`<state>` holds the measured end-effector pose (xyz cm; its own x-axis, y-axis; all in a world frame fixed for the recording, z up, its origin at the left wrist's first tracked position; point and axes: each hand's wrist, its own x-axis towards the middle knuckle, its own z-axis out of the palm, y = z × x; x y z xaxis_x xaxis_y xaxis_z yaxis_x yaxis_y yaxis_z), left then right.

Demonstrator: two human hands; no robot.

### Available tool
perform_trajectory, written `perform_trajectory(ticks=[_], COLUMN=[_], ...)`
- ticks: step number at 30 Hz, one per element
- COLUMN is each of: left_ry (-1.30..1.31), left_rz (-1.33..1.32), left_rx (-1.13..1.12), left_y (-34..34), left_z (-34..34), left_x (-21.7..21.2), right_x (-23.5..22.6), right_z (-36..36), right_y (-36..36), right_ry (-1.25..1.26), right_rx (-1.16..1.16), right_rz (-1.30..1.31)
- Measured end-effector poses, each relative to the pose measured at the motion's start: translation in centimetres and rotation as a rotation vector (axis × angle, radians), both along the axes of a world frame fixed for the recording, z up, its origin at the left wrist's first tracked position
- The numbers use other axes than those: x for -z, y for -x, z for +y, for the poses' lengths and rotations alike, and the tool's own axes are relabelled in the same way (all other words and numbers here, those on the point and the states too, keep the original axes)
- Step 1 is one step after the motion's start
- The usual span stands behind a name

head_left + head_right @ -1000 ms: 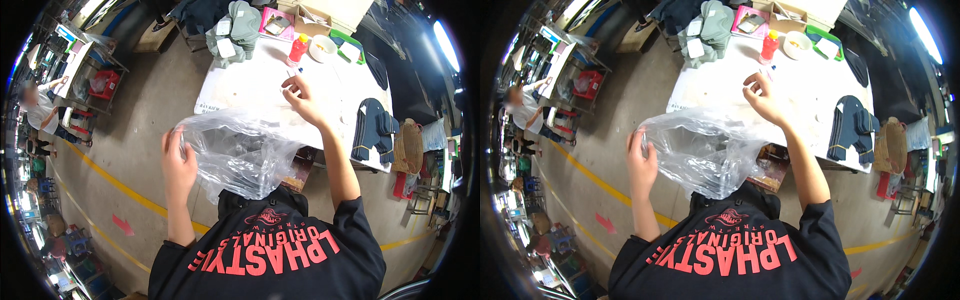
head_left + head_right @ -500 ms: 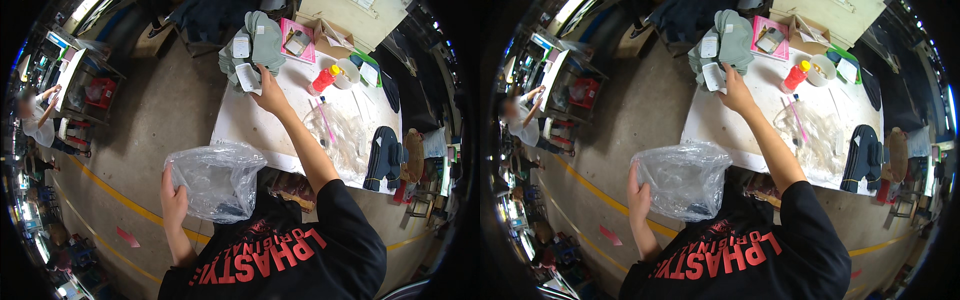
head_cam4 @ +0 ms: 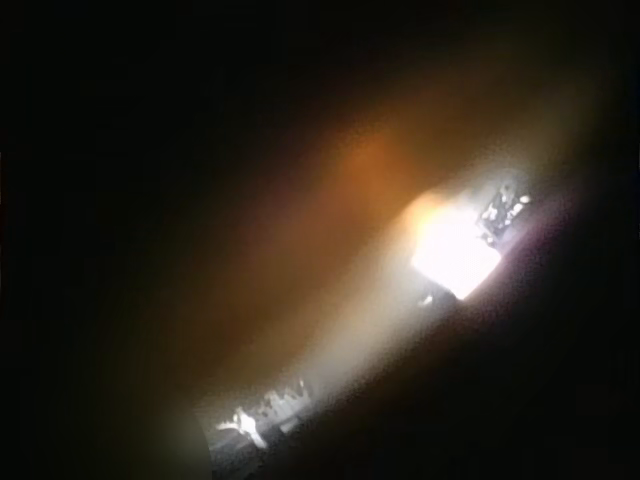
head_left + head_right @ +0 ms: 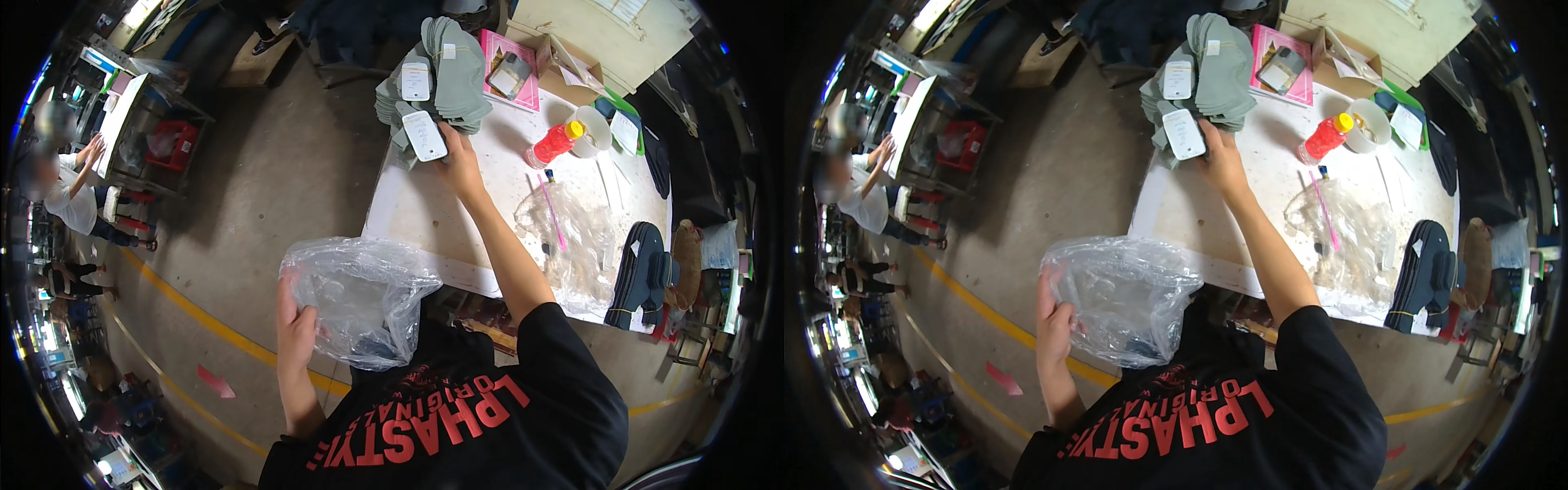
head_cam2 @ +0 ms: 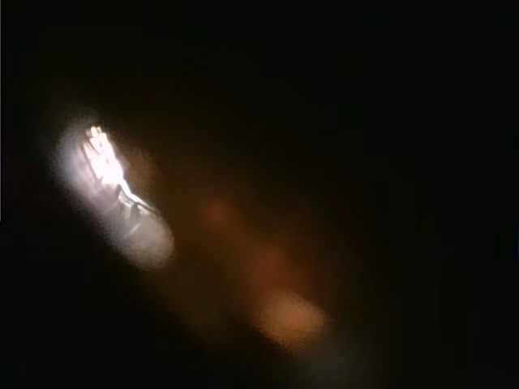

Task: The person walks through a warehouse, picks up a plastic bag, and places it on a table. They then fold a gray shirt and place it inside the bag, seal the bag, and set it aside. The person repeats this process with another shirt.

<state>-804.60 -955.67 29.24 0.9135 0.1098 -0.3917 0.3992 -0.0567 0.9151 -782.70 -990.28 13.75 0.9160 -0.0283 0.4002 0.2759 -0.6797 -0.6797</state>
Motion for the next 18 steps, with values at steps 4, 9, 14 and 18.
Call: perform_trajectory(ticks=[4, 9, 14, 18], left_ry=[0.027, -0.003, -0.127, -0.16], left_rz=[-0.02, 0.024, 0.009, 0.079], left_rx=[-0.044, -0.059, 0.015, 0.08], left_y=[0.6, 1.4, 2.4, 3.3], left_z=[0.1, 0.5, 1.2, 0.4], left_x=[-0.1, -0.2, 0.1, -0.8], right_x=[0.1, -0.3, -2.3, -6.0], right_z=[0.1, 0.1, 0.5, 1.0], right_y=[0.0, 0.7, 5.5, 13.4], right_ry=[-0.126, -0.214, -0.345, -0.522], right_rx=[-0.051, -0.085, -0.082, -0.208], right_rz=[-0.105, 0.016, 0.012, -0.048])
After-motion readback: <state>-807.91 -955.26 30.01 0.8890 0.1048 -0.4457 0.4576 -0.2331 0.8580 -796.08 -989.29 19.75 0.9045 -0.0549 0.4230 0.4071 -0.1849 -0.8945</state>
